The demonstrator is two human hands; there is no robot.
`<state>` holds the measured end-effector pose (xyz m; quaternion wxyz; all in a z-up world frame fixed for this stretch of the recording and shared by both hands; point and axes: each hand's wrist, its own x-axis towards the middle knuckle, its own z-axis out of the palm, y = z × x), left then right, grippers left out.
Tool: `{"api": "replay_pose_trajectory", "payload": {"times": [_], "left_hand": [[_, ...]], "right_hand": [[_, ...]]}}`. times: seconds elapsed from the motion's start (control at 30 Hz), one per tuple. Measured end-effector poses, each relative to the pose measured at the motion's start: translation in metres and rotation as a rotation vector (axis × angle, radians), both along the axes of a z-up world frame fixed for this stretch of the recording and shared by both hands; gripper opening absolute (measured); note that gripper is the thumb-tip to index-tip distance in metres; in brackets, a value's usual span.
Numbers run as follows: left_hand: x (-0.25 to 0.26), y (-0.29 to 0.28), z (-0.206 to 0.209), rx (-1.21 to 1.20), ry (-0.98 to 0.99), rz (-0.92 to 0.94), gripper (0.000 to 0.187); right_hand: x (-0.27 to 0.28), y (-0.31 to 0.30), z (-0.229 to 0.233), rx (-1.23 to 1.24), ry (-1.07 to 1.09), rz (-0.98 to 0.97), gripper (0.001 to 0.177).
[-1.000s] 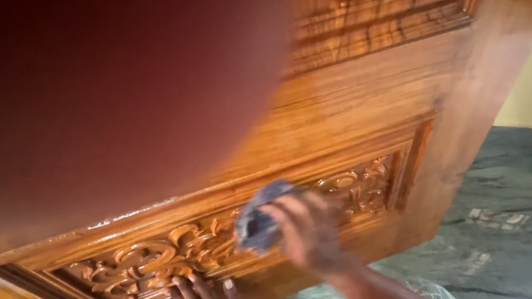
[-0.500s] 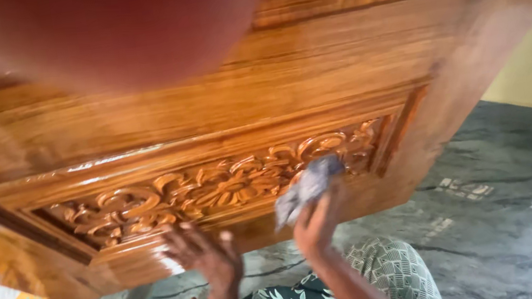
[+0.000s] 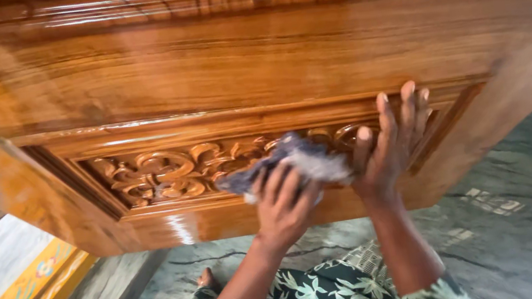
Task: The person wipes a wooden door with a cloth, focusing on the carved panels and flat surfaces. They move the cloth back and forth across the door, cleaning different sections methodically.
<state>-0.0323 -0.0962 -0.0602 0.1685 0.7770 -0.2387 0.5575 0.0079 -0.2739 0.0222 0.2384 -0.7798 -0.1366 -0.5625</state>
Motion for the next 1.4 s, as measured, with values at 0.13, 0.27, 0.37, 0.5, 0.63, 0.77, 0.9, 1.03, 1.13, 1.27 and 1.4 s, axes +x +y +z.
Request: {"api": "replay_pose_trajectory", "payload": {"times": [0.13, 0.27, 0.37, 0.5, 0.63, 0.77, 0.9, 1.03, 1.13, 1.27, 1.4], "left_hand": [[0.024, 0.023, 0.028, 0.236, -0.022, -0.075, 0.04], [0.031, 0.055, 0.028, 0.263, -0.14, 0.038, 0.03], [0.027, 0.093, 0.025, 0.238, -0.12, 0.102, 0.032], [0.025, 0.156, 0.022, 0.176, -0.188, 0.16, 0.031], [0.012, 0.208, 0.021, -0.088, -0.196, 0.296, 0.025], [-0.006, 0.235, 0.005, -0.47, -0.101, 0.498, 0.032], [-0.003, 0.216, -0.032, -0.641, -0.077, 0.638, 0.045], [0.007, 0.171, -0.08, -0.807, -0.115, 0.79, 0.055], [0.009, 0.134, -0.102, -0.989, -0.009, 0.664, 0.044], [0.015, 0.062, -0.109, -0.858, 0.021, 0.787, 0.045], [0.001, -0.028, -0.111, -0.77, 0.156, 0.381, 0.057]], "right_hand": [[0.026, -0.007, -0.019, -0.133, -0.083, -0.1, 0.048], [0.031, -0.016, -0.037, -0.129, -0.07, -0.09, 0.044], [0.033, -0.019, -0.041, -0.12, -0.08, -0.083, 0.043], [0.033, -0.017, -0.039, -0.11, -0.083, -0.058, 0.044], [0.033, -0.017, -0.037, -0.106, -0.075, -0.044, 0.045], [0.032, -0.015, -0.039, -0.107, -0.068, -0.069, 0.045], [0.029, -0.01, -0.035, -0.102, -0.082, -0.065, 0.044], [0.029, -0.009, -0.036, -0.076, -0.062, -0.028, 0.044], [0.03, -0.01, -0.039, -0.07, -0.053, -0.057, 0.044], [0.029, -0.007, -0.039, -0.06, -0.05, -0.043, 0.045], [0.028, -0.007, -0.038, -0.052, -0.049, -0.038, 0.045]]}}
